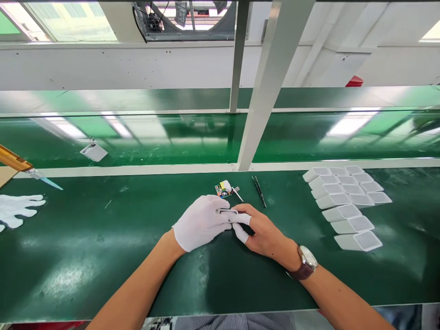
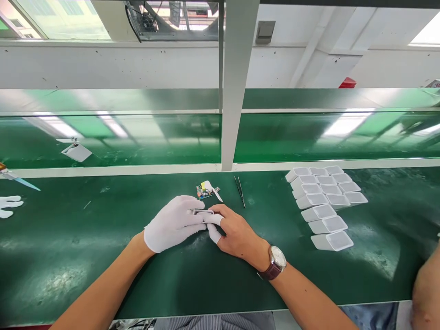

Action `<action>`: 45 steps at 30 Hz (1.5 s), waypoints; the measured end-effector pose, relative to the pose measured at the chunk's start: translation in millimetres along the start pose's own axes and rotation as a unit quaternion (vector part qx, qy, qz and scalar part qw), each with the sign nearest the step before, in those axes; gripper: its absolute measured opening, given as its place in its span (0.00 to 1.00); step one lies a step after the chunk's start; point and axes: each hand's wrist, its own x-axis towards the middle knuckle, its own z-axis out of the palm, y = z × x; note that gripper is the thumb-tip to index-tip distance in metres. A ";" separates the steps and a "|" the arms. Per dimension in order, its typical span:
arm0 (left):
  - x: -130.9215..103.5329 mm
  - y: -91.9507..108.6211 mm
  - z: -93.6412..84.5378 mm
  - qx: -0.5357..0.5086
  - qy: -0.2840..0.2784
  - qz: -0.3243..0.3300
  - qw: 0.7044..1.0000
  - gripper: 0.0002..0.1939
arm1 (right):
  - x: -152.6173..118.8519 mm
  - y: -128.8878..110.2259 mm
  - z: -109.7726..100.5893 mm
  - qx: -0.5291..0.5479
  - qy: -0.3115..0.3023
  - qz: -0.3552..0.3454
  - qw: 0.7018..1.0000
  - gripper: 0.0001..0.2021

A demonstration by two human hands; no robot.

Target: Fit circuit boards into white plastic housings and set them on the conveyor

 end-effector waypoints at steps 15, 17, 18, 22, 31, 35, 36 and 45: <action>-15.5 -4.0 33.9 -0.288 0.194 -0.215 0.913 0.13 | 5.8 12.8 -24.1 -0.045 0.125 0.010 0.991 0.16; -13.9 -5.9 26.6 -0.360 0.256 -0.264 0.858 0.17 | 5.1 26.7 -35.4 -0.131 0.178 0.088 0.971 0.15; -12.8 -8.2 22.8 -0.402 0.278 -0.278 0.827 0.18 | 3.6 35.2 -38.7 -0.187 0.179 0.121 0.958 0.16; -7.6 -20.0 16.0 -0.602 0.300 -0.252 0.695 0.20 | -4.5 65.5 -36.7 -0.347 0.116 0.145 0.919 0.16; 2.5 -19.8 18.4 -0.759 0.325 -0.344 0.447 0.12 | 5.3 30.9 -40.5 -0.126 0.186 0.136 0.965 0.12; 2.4 -18.0 18.4 -0.774 0.310 -0.345 0.431 0.14 | 6.3 4.3 -30.4 -0.017 0.163 0.110 0.980 0.14; 2.3 -18.1 19.3 -0.775 0.308 -0.345 0.431 0.15 | 6.2 -0.2 -26.8 -0.011 0.148 0.098 0.984 0.15; -2.8 -22.4 37.9 -0.719 0.302 -0.275 0.563 0.17 | 5.0 -8.8 -6.7 -0.049 0.181 -0.055 0.981 0.22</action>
